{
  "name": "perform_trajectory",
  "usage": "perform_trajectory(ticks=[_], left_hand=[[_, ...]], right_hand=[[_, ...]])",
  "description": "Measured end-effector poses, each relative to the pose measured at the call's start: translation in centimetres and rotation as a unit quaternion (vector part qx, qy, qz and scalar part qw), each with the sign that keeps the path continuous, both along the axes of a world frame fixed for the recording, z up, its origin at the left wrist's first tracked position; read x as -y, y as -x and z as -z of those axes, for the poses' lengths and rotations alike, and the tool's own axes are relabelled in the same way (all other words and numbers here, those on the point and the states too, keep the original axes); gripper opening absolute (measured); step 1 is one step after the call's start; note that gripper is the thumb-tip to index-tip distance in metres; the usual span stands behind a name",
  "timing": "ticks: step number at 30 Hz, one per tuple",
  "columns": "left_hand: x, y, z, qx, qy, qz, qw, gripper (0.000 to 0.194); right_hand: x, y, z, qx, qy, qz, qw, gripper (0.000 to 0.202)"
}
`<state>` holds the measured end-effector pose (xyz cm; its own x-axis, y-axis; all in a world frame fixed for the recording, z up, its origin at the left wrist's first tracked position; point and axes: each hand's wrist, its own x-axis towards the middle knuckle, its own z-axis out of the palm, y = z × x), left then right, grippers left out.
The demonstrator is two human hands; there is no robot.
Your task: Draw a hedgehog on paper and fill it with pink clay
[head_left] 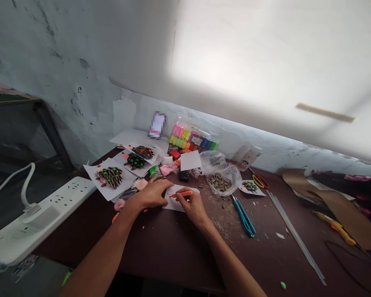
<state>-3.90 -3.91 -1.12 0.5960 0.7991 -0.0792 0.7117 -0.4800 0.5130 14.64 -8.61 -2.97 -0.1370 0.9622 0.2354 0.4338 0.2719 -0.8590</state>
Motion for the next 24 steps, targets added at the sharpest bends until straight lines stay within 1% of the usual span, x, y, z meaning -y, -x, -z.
perform_trajectory(ticks=[10,16,24], left_hand=[[-0.3,0.2,0.6,0.007,-0.015,0.012,1.0,0.061],[-0.3,0.2,0.5,-0.002,-0.005,0.006,1.0,0.065],[-0.4,0.3,0.9,-0.003,-0.016,0.006,1.0,0.063]], right_hand=[[0.9,-1.2,-0.2,0.014,0.009,0.032,0.999,0.027],[1.7,-2.2,-0.7,0.03,0.015,0.045,0.998,0.026],[2.3,-3.7,-0.6,0.039,0.017,0.072,0.997,0.027]])
